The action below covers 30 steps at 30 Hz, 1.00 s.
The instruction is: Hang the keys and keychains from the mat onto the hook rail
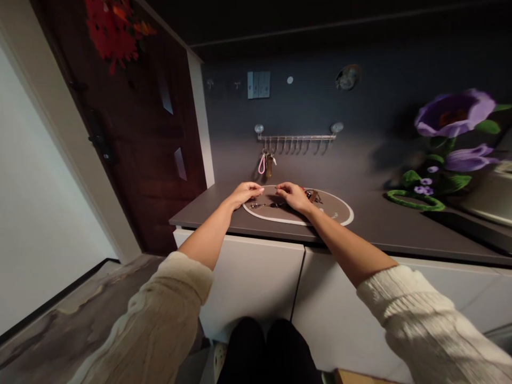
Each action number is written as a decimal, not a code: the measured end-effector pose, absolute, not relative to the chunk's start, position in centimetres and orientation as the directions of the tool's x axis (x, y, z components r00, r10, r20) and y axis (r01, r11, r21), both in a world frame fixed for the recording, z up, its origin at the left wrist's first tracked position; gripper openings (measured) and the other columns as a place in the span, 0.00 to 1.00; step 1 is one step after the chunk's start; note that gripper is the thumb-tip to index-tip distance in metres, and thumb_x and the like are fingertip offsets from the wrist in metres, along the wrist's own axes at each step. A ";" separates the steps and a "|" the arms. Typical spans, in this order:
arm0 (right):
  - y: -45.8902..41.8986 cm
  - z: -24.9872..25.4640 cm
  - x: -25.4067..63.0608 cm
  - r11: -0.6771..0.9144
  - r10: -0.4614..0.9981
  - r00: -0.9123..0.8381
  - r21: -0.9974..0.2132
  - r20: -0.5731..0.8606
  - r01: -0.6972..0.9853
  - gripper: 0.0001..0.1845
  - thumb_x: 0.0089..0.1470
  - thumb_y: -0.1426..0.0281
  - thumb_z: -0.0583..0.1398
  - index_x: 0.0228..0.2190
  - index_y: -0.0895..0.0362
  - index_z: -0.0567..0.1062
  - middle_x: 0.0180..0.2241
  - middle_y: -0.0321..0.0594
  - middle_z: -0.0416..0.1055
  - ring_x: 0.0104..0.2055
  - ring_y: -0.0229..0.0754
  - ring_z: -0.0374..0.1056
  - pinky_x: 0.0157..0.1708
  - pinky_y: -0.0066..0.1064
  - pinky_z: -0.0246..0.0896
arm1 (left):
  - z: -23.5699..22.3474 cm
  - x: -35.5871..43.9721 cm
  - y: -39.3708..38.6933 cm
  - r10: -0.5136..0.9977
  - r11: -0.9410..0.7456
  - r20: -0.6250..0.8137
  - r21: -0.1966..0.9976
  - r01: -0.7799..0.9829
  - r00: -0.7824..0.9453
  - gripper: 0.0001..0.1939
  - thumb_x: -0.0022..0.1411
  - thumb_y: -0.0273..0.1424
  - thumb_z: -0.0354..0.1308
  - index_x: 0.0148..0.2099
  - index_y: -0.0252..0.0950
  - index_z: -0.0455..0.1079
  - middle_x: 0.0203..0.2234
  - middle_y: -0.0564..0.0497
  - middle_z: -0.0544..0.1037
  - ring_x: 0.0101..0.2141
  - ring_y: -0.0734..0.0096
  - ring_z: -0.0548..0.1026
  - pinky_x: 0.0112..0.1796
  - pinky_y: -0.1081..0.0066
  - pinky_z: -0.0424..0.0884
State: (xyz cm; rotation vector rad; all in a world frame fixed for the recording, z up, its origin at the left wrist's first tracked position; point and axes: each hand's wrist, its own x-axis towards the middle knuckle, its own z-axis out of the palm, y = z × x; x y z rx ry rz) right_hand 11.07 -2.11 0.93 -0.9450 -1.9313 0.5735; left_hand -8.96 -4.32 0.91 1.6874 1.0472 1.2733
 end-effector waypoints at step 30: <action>-3.0 1.3 10.7 0.588 0.795 -0.386 -0.435 0.468 0.682 0.13 0.49 0.70 0.54 0.34 0.60 0.75 0.32 0.41 0.74 0.34 0.37 0.67 0.40 0.28 0.57 | 0.5 -10.9 -5.2 0.915 -0.386 0.289 0.833 0.396 0.283 0.15 0.44 0.38 0.63 0.30 0.30 0.71 0.24 0.53 0.74 0.27 0.78 0.67 0.35 0.73 0.61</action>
